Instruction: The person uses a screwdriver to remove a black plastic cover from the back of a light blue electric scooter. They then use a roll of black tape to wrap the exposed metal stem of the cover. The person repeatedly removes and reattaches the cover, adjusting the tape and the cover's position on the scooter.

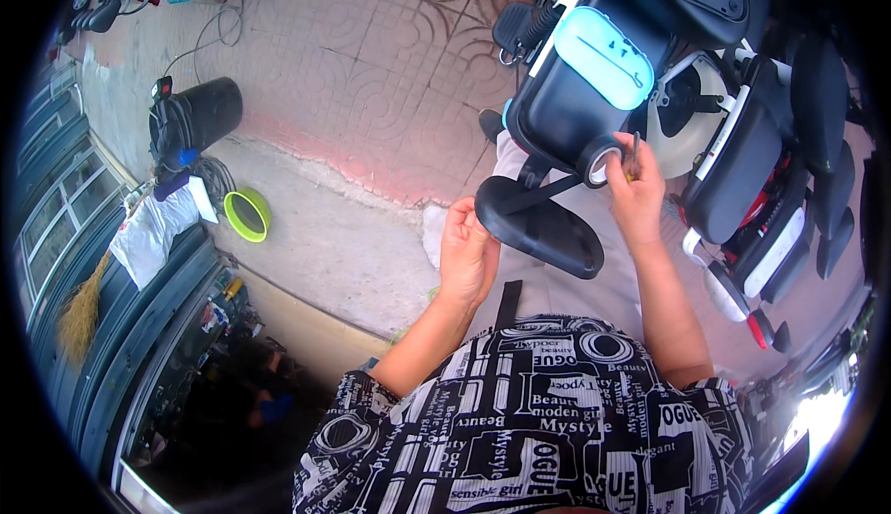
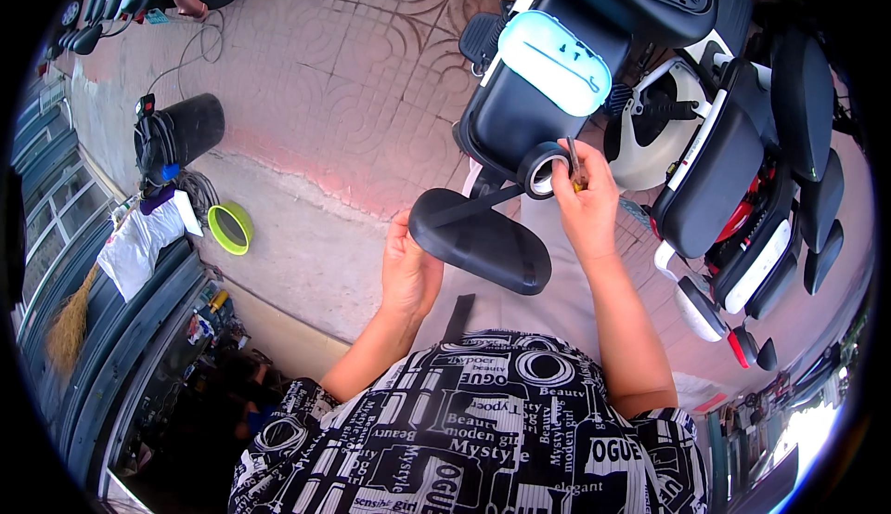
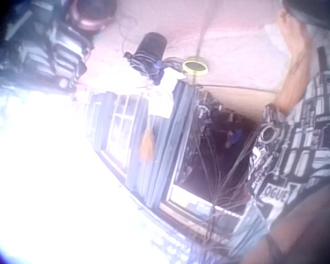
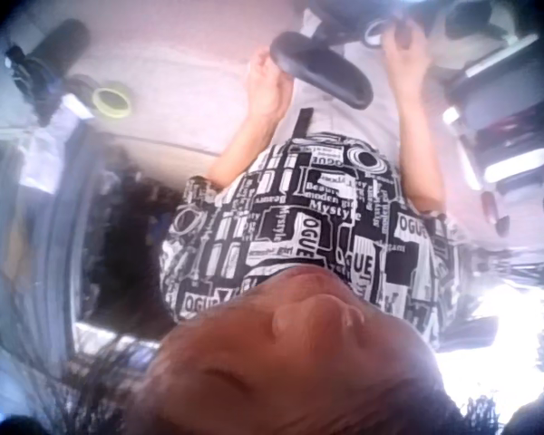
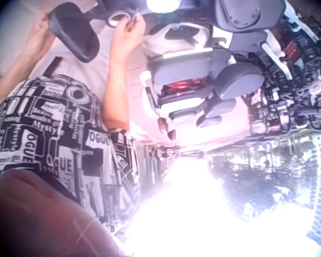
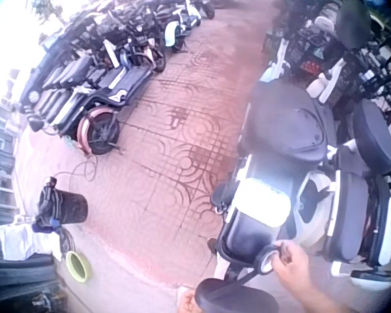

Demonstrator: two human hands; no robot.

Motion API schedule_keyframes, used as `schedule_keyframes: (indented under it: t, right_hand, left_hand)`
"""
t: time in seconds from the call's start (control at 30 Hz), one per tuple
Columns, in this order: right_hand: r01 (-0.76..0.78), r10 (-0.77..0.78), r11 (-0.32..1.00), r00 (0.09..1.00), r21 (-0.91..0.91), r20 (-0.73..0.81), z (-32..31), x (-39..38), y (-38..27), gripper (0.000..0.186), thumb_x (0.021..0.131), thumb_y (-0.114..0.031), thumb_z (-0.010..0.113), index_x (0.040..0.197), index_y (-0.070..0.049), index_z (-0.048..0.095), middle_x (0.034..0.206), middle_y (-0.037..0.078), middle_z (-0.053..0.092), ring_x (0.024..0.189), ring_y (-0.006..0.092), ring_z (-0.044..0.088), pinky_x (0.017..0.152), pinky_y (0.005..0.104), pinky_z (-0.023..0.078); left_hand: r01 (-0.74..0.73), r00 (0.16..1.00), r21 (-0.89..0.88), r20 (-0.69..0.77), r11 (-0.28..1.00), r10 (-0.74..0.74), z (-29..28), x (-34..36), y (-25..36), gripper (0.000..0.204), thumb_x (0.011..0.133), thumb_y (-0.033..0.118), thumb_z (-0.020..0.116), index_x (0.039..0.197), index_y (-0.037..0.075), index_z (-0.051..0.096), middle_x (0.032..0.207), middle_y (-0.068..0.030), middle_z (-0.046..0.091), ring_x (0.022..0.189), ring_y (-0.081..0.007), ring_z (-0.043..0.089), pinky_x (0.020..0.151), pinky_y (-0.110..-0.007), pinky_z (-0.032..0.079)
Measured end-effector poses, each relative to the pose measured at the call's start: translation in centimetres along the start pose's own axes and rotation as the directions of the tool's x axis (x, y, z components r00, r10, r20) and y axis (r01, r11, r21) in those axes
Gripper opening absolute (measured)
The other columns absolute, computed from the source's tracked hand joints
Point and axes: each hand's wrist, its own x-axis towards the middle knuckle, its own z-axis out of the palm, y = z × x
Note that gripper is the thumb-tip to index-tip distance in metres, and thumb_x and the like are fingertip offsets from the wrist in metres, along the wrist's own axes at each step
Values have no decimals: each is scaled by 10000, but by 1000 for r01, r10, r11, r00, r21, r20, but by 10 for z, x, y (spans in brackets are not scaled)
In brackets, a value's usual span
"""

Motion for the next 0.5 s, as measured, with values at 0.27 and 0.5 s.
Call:
schedule_keyframes:
  t: [0.27, 0.5]
  right_hand:
    - [-31, 29, 997, 999, 71, 34, 5, -16, -1, 247, 854, -26, 631, 1101, -26, 613, 940, -8, 584, 693, 37, 457, 617, 191, 402]
    - [-98, 90, 987, 994, 127, 68, 13, -30, 2, 263, 853, -31, 637, 1114, -27, 606, 953, 11, 598, 660, 51, 448, 607, 206, 404]
  left_hand:
    - [-94, 986, 59, -135, 994, 101, 11, -13, -7, 339, 922, 129, 619, 1184, 114, 404, 1181, -51, 549, 1088, -146, 534, 973, -316, 423]
    - [-157, 981, 286, -65, 945, 183, -3, -12, -12, 410, 907, 102, 634, 1233, 107, 386, 1200, -61, 521, 1090, -159, 529, 956, -313, 438]
